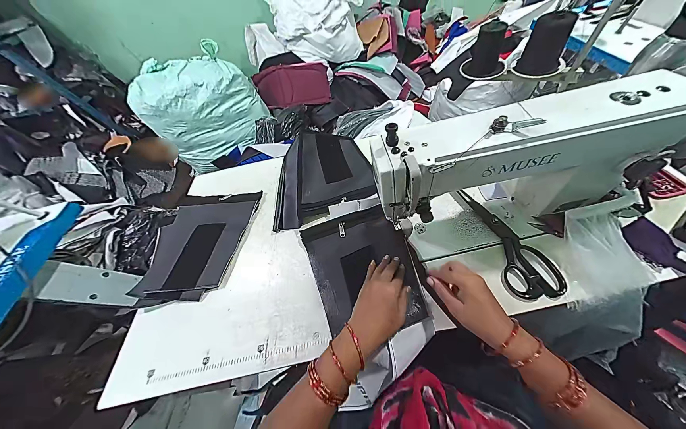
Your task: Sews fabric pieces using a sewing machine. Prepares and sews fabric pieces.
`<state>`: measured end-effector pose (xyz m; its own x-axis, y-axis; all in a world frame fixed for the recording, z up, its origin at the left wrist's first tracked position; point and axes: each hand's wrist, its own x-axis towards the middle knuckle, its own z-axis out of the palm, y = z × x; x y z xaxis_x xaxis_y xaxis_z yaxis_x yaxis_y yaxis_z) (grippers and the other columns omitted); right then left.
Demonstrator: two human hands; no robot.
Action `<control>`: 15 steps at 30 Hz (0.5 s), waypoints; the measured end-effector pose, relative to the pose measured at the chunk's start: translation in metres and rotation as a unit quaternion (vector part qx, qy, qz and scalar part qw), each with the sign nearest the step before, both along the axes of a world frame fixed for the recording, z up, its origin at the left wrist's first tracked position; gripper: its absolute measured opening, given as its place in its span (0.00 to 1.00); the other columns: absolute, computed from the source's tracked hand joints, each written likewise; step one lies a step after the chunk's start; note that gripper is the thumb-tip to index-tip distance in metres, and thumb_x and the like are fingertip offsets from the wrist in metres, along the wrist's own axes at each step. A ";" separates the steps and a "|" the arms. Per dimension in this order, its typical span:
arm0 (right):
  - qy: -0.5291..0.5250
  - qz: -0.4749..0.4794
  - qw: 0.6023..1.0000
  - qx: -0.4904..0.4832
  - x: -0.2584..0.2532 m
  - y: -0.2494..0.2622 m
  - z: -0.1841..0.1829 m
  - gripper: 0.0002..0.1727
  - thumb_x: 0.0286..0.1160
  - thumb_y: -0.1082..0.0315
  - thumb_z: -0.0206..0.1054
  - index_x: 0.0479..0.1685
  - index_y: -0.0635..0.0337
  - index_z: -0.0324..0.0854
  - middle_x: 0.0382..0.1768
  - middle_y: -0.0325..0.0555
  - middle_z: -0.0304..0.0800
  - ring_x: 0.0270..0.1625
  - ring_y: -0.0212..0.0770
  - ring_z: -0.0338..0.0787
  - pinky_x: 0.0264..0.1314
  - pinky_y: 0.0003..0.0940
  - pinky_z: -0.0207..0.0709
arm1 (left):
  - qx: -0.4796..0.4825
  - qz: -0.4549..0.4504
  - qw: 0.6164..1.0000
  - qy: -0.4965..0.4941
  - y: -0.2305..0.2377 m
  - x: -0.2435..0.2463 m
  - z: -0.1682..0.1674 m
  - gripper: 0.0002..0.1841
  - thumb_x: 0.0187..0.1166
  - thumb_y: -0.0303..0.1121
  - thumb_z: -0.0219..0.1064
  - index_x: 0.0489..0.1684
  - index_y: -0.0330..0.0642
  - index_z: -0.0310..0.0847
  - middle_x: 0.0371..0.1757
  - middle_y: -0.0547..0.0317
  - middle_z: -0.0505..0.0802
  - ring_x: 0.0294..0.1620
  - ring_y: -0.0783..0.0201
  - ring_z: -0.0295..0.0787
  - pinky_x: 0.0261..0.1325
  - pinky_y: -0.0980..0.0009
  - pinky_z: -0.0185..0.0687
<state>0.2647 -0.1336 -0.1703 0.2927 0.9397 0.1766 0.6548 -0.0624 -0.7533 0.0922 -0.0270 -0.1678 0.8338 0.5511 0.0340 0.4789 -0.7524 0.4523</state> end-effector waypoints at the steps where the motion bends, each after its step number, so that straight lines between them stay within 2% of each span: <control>1: 0.069 0.031 0.996 -0.040 -0.001 -0.018 0.005 0.15 0.81 0.64 0.62 0.40 0.64 0.92 0.31 0.46 0.88 0.32 0.34 0.85 0.38 0.30 0.80 | -0.006 -0.006 1.000 0.017 -0.008 -0.006 0.001 0.30 0.83 0.46 0.64 0.75 0.29 0.79 0.83 0.37 0.78 0.89 0.38 0.66 0.89 0.36 0.52; 2: 0.144 0.082 0.980 -0.113 0.000 -0.035 0.011 0.16 0.82 0.62 0.61 0.36 0.63 0.90 0.26 0.38 0.86 0.25 0.26 0.81 0.32 0.23 0.76 | -0.013 -0.013 0.999 0.045 -0.014 -0.011 0.003 0.40 0.80 0.56 0.65 0.81 0.29 0.73 0.88 0.38 0.71 0.92 0.39 0.59 0.90 0.35 0.47; 3: 0.201 0.140 0.949 -0.197 0.000 -0.047 0.014 0.17 0.85 0.61 0.60 0.36 0.63 0.89 0.24 0.36 0.87 0.23 0.24 0.81 0.29 0.22 0.77 | -0.025 -0.019 0.996 0.078 -0.018 -0.013 0.006 0.48 0.75 0.63 0.67 0.86 0.30 0.65 0.92 0.39 0.65 0.94 0.39 0.52 0.91 0.35 0.42; 5: 0.238 0.211 0.889 -0.330 -0.001 -0.061 0.005 0.19 0.89 0.59 0.60 0.45 0.66 0.88 0.30 0.43 0.90 0.26 0.30 0.84 0.31 0.28 0.78 | -0.040 -0.022 0.990 0.130 -0.022 -0.013 0.010 0.53 0.74 0.65 0.67 0.92 0.32 0.54 0.95 0.41 0.56 0.97 0.41 0.42 0.92 0.34 0.35; 6: 0.246 0.210 0.877 -0.355 -0.003 -0.064 -0.005 0.19 0.89 0.58 0.61 0.53 0.67 0.87 0.35 0.47 0.91 0.30 0.33 0.85 0.36 0.31 0.79 | -0.047 -0.022 0.986 0.157 -0.023 -0.011 0.013 0.53 0.76 0.63 0.66 0.94 0.33 0.50 0.96 0.42 0.52 0.98 0.41 0.38 0.92 0.34 0.31; 7: 0.260 0.192 0.879 -0.350 -0.006 -0.066 -0.017 0.20 0.86 0.57 0.64 0.59 0.67 0.85 0.40 0.49 0.91 0.36 0.35 0.87 0.43 0.34 0.81 | -0.053 -0.022 0.982 0.180 -0.024 -0.007 0.017 0.51 0.79 0.62 0.64 0.95 0.35 0.48 0.97 0.42 0.50 0.98 0.41 0.36 0.92 0.34 0.29; 8: 0.289 0.165 0.884 -0.328 -0.011 -0.067 -0.029 0.20 0.83 0.56 0.68 0.58 0.67 0.84 0.43 0.49 0.90 0.41 0.35 0.87 0.50 0.35 0.80 | -0.054 -0.022 0.979 0.197 -0.025 -0.004 0.020 0.48 0.83 0.60 0.61 0.95 0.36 0.47 0.97 0.41 0.48 0.98 0.40 0.34 0.92 0.33 0.27; 10: 0.388 0.105 0.878 -0.259 -0.026 -0.068 -0.049 0.13 0.77 0.60 0.72 0.46 0.62 0.86 0.35 0.36 0.88 0.37 0.26 0.86 0.47 0.26 0.80 | -0.039 -0.018 0.975 0.219 -0.032 0.000 0.021 0.43 0.88 0.57 0.53 0.96 0.37 0.46 0.97 0.40 0.48 0.97 0.37 0.34 0.91 0.32 0.28; 11: 0.448 0.086 0.859 -0.232 -0.034 -0.067 -0.054 0.09 0.77 0.65 0.72 0.46 0.62 0.88 0.35 0.33 0.90 0.38 0.24 0.88 0.48 0.24 0.83 | -0.019 -0.014 0.977 0.214 -0.036 0.001 0.018 0.40 0.90 0.54 0.51 0.95 0.36 0.48 0.96 0.39 0.51 0.97 0.35 0.38 0.91 0.31 0.31; 13: 0.511 0.049 0.835 -0.196 -0.046 -0.065 -0.058 0.03 0.76 0.72 0.71 0.38 0.60 0.89 0.31 0.31 0.92 0.36 0.24 0.90 0.48 0.24 0.85 | 0.031 -0.001 0.982 0.184 -0.044 0.003 0.013 0.33 0.93 0.46 0.47 0.91 0.34 0.58 0.93 0.35 0.61 0.93 0.30 0.50 0.88 0.29 0.42; 15: 0.513 0.038 0.838 -0.181 -0.050 -0.065 -0.060 0.04 0.76 0.72 0.71 0.33 0.59 0.88 0.29 0.31 0.91 0.34 0.24 0.90 0.46 0.23 0.85 | 0.048 0.013 0.985 0.166 -0.049 0.005 0.012 0.29 0.93 0.40 0.45 0.88 0.33 0.64 0.90 0.36 0.67 0.91 0.30 0.56 0.87 0.29 0.46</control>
